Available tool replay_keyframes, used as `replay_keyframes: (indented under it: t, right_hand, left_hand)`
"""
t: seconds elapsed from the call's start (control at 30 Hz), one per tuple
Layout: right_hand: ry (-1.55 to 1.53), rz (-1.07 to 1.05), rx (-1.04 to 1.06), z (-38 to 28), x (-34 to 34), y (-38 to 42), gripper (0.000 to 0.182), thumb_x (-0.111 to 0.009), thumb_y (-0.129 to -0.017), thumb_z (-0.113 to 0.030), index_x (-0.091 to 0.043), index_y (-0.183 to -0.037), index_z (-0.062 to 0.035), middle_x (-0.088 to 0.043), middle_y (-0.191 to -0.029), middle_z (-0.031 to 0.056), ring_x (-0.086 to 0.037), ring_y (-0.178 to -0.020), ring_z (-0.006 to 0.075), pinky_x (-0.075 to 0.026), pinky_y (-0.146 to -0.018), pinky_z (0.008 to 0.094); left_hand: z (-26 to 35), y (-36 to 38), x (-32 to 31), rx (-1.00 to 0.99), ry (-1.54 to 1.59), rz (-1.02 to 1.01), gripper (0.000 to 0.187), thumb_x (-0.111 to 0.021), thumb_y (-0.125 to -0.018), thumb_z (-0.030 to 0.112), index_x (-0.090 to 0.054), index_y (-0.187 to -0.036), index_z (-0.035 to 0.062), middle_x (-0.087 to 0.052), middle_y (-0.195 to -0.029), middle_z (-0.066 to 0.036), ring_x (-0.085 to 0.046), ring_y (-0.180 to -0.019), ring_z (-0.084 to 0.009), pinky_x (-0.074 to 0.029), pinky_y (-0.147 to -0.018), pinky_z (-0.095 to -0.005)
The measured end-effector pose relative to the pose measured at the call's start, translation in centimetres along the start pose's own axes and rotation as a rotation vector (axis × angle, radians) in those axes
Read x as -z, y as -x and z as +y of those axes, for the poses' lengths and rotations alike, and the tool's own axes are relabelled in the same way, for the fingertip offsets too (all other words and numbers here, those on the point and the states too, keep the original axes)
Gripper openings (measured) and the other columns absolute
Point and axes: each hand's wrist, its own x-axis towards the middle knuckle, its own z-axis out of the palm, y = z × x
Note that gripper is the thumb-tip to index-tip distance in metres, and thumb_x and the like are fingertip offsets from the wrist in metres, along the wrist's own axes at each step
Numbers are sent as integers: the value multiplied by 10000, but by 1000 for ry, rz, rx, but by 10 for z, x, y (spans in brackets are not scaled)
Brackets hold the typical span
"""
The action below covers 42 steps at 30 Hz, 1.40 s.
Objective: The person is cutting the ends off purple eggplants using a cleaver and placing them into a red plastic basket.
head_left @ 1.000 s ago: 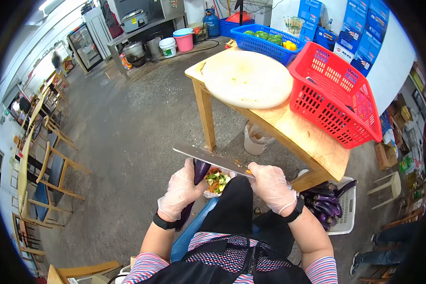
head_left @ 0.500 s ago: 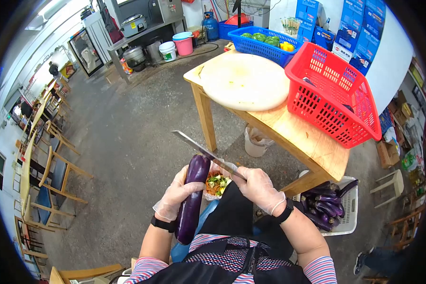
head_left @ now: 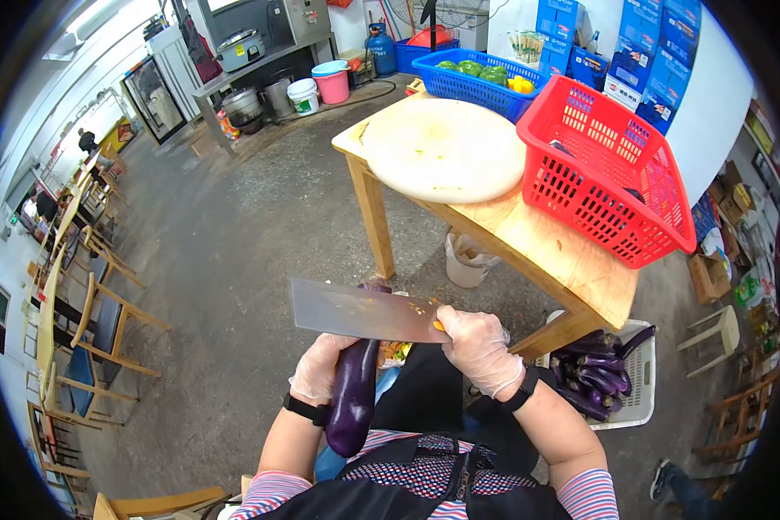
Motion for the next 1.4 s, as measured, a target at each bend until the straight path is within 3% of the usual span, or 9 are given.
replay_keyframes:
  t: [0.27,0.33,0.63,0.77,0.97,1.07,1.13,1.23,1.4]
  right_hand:
    - [127,-100,-15,0,2,0,130,-649,-786,-79,-583,-897,-65,-655,-703,118,-673,-646,289,-524,-567,387]
    - [81,-89,-29,2,-3,-2,197,-646,-797,-88,-619,-990,-59,-645,-690,139,-668,-650,312,-523,-576,401]
    - [-502,-254,-364,2,-15,-13,211,-627,-905,-197,-669,-1097,-120,-646,-823,237,-635,-770,419,-516,-667,447]
    - [-302,-163,-244,-1,-25,-14,235,-601,-917,-219,-645,-1126,-121,-653,-804,214,-648,-801,413,-520,-692,485]
    - [-297,-123,-98,6,-20,-27,181,-621,-908,-182,-672,-1075,-136,-642,-782,209,-637,-748,412,-518,-642,435]
    - [-515,-138,-141,5,-25,-31,120,-619,-911,-197,-677,-983,-120,-630,-740,197,-632,-726,410,-509,-624,453]
    - [-379,-142,-202,-1,-22,-33,168,-620,-913,-237,-654,-866,-80,-620,-721,206,-629,-716,413,-498,-618,468]
    - [-193,-130,-224,-9,-23,-34,250,-624,-910,-278,-627,-803,-51,-614,-707,221,-624,-723,420,-490,-626,475]
    - [-248,-128,-287,-9,-26,-35,268,-626,-905,-286,-616,-795,-42,-613,-702,227,-619,-717,427,-482,-627,486]
  left_hand:
    - [10,3,-12,-86,-285,-18,377,-671,-864,121,-567,-1190,-38,-646,-1015,-90,-648,-817,-176,-536,-735,-288]
    - [11,4,-12,75,-306,88,473,-699,-848,162,-533,-1246,-32,-634,-1021,-73,-628,-858,-143,-514,-779,-261]
    - [23,0,-13,-43,-569,-47,649,-746,-800,275,-479,-1331,15,-579,-1060,-7,-522,-924,-84,-427,-789,-233]
    - [24,-3,-12,-66,-484,-67,608,-743,-794,262,-497,-1286,4,-586,-1039,-24,-568,-856,-102,-471,-743,-238]
    - [16,-6,18,76,-139,-48,476,-701,-816,218,-519,-1189,-15,-641,-898,-99,-636,-671,-171,-543,-608,-249]
    - [12,-10,25,89,-38,-147,457,-701,-822,236,-551,-1162,-29,-656,-867,-126,-644,-659,-186,-546,-609,-260]
    - [6,-15,20,67,51,33,403,-685,-858,244,-588,-1123,-44,-667,-885,-139,-656,-655,-198,-555,-611,-267]
    - [7,-29,35,109,27,-28,348,-653,-903,239,-612,-1108,-39,-682,-903,-122,-668,-686,-194,-561,-635,-273]
    - [9,-28,23,52,-76,32,331,-639,-930,264,-616,-1110,-13,-685,-905,-99,-672,-715,-180,-563,-665,-279]
